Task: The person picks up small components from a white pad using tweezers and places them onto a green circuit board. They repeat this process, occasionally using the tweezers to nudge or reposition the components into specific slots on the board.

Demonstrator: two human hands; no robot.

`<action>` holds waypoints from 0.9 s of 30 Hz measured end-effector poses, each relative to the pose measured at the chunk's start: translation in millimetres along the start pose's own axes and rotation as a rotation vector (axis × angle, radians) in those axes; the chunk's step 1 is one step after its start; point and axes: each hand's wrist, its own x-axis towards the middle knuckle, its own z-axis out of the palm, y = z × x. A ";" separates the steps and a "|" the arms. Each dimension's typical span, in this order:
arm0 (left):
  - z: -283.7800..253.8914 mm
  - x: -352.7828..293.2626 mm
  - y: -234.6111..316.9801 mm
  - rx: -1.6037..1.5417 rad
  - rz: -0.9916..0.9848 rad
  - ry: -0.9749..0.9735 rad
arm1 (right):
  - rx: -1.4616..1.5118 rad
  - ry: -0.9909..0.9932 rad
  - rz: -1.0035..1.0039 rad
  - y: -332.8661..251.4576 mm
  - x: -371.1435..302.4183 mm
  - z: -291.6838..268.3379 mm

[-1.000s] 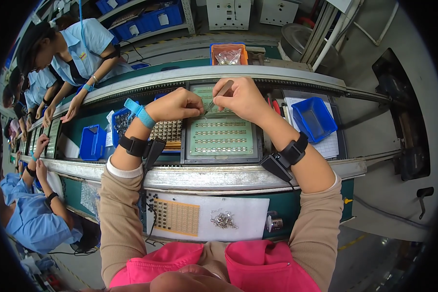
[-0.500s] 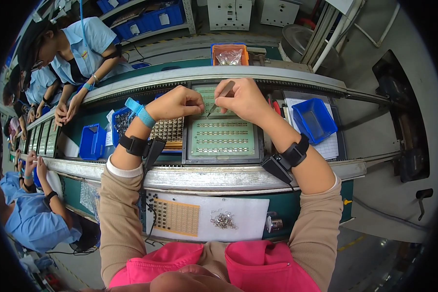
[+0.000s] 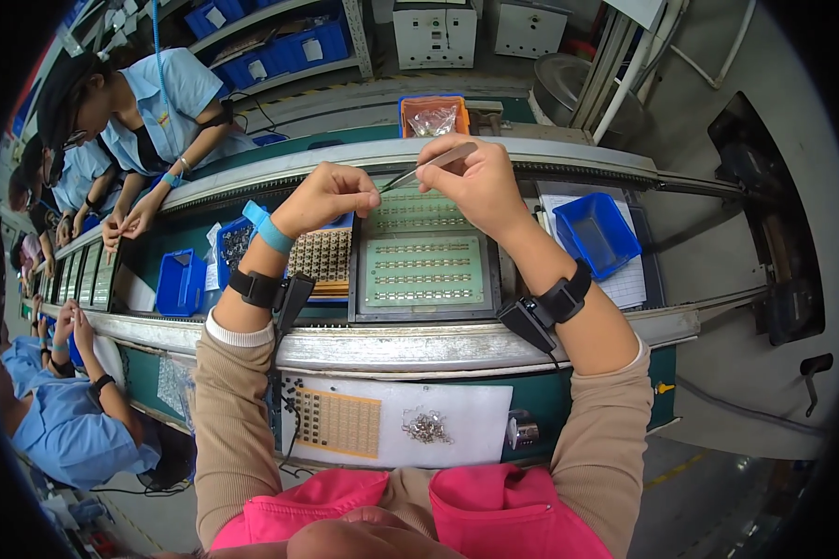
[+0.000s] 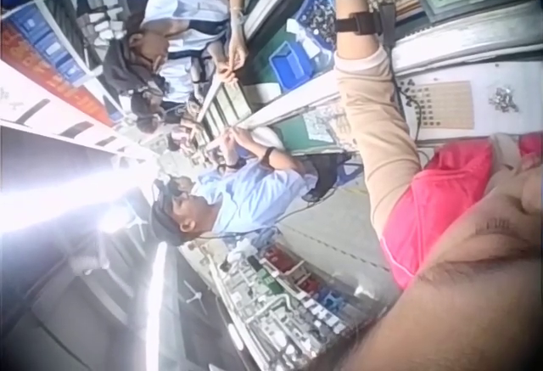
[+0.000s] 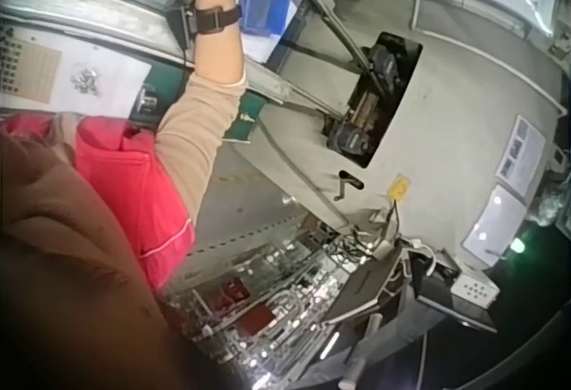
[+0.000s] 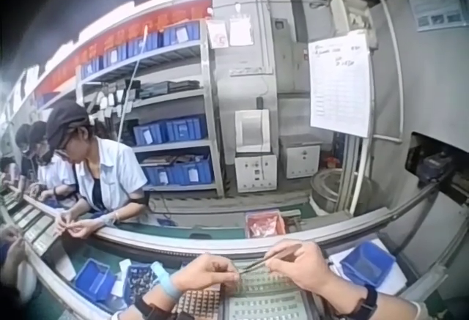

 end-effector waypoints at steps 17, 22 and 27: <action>5.9 1.0 7.8 0.139 0.168 0.082 | -0.085 -0.058 -0.022 -8.1 0.1 -0.1; 12.4 10.6 13.9 0.199 0.156 0.197 | -0.118 -0.035 -0.049 -5.7 3.5 -7.5; 14.0 40.1 16.0 0.530 0.217 0.173 | -0.332 0.061 -0.079 -0.9 11.1 -23.1</action>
